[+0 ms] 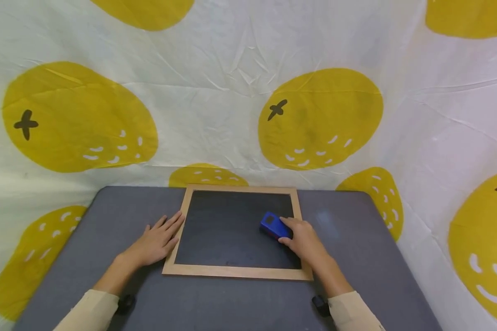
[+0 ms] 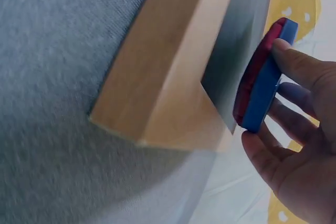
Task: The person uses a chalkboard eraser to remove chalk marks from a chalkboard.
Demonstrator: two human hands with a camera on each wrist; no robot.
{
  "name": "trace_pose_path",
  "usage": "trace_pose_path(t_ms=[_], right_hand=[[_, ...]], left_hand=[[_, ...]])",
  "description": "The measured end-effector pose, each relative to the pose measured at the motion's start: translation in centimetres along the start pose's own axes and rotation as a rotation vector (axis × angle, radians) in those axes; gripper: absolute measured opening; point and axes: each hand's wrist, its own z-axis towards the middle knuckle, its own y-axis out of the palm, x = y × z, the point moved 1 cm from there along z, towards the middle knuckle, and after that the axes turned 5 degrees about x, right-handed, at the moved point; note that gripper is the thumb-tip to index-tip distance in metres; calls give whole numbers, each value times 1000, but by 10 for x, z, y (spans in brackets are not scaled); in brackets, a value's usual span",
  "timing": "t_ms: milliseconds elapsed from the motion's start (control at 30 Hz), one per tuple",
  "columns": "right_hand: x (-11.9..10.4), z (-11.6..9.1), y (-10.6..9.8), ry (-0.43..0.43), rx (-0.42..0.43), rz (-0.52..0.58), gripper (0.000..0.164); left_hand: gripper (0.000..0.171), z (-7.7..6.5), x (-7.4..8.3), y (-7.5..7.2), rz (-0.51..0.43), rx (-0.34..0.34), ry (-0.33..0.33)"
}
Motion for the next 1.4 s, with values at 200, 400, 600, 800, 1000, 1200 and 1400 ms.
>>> trace_pose_path(t_ms=[200,400,600,800,1000,1200,1400], right_hand=[[11,-1,-13,6,129,21,66],[34,-10,-21,85,162,36,68],[60,-19,-30,164,212,-7,70],[80,-25,-30,234,232,-17,71],[98,-27,-31,309,216,-35,74],[111,-30,-21,332,184,-70,74],[113,-32,-11,342,188,-117,72]], left_hand=[[62,1,1,-2,4,15,-3],[62,1,1,-1,3,6,-4],[62,0,2,0,5,7,-5],[63,-1,1,-2,9,-2,-12],[62,1,0,0,6,10,-8],[62,1,-3,5,9,18,-5],[62,3,-6,10,-1,16,-10]])
